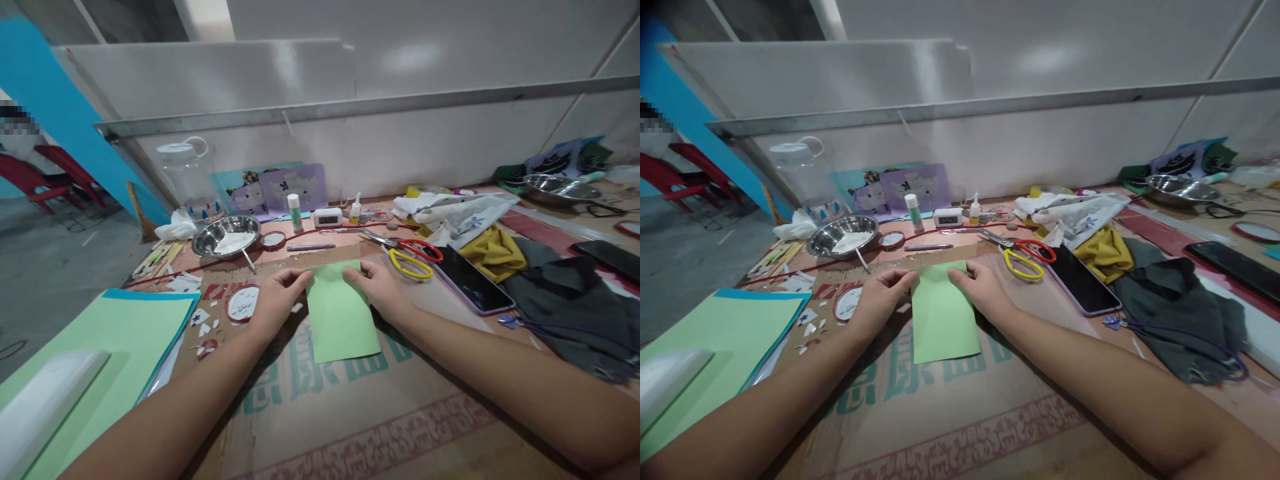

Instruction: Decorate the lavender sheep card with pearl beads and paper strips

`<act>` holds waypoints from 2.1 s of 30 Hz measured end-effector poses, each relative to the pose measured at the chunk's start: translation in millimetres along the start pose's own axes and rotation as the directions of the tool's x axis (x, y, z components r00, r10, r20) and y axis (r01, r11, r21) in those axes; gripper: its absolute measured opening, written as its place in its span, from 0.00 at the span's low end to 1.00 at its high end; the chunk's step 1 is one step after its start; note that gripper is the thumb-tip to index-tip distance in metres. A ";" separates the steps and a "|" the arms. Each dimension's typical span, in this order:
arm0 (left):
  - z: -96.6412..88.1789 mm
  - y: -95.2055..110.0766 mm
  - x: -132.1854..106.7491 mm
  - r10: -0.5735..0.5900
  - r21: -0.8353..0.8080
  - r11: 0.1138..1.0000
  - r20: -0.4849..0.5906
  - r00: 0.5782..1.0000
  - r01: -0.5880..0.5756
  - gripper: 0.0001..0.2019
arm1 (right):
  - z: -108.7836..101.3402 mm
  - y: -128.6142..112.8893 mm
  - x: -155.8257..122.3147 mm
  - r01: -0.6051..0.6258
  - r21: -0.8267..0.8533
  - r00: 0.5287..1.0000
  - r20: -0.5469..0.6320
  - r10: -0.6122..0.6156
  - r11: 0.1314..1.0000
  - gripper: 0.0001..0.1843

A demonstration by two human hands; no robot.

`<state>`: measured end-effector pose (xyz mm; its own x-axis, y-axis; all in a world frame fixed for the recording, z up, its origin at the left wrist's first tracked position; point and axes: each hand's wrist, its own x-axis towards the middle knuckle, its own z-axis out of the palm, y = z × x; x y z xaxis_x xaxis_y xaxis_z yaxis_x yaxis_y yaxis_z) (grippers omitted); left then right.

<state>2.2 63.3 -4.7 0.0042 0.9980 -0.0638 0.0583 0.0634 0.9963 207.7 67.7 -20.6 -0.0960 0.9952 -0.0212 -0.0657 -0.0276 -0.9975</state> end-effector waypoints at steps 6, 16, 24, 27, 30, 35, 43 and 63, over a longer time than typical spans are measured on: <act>-0.1 1.6 0.5 0.009 0.001 1.000 0.005 1.000 -0.009 0.21 | 0.9 -0.6 -0.4 0.001 -0.004 1.000 -0.007 -0.001 1.000 0.22; -0.8 -0.6 2.2 0.073 0.028 0.997 0.039 0.997 -0.074 0.22 | 2.3 -1.4 -1.1 0.001 0.008 1.000 -0.016 -0.001 1.000 0.22; -1.8 -1.4 1.3 0.038 0.042 0.998 0.032 0.999 -0.039 0.22 | 2.2 -3.6 -1.2 -0.001 -0.014 1.000 -0.016 0.001 1.000 0.20; -1.7 -1.8 1.2 0.034 0.042 0.998 0.028 0.999 -0.035 0.21 | 2.2 -4.4 -1.4 -0.008 -0.020 1.000 -0.022 0.007 1.000 0.21; -1.1 -1.1 0.7 0.036 0.042 0.998 0.027 0.999 -0.037 0.22 | 1.8 -3.7 -2.2 -0.002 -0.001 1.000 -0.015 0.002 1.000 0.22; -0.4 1.1 0.0 0.043 0.044 0.998 0.026 0.999 -0.044 0.21 | 0.5 -1.7 -3.0 0.025 0.048 0.999 -0.038 -0.023 0.999 0.26; -0.2 0.5 -0.1 0.058 0.040 0.997 0.010 0.998 -0.058 0.20 | 0.2 1.6 -0.2 0.051 0.066 0.998 -0.045 -0.049 0.996 0.26; -4.2 -8.9 5.3 0.046 0.045 0.998 0.060 0.997 -0.049 0.22 | 3.6 1.5 -0.2 0.070 -0.071 0.997 0.017 -0.069 0.995 0.18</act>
<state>-2.5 68.1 -13.6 0.0669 0.9975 -0.0210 0.1033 0.0140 0.9946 204.0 67.1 -21.8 -0.1082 0.9929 0.0486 -0.0017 0.0487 -0.9988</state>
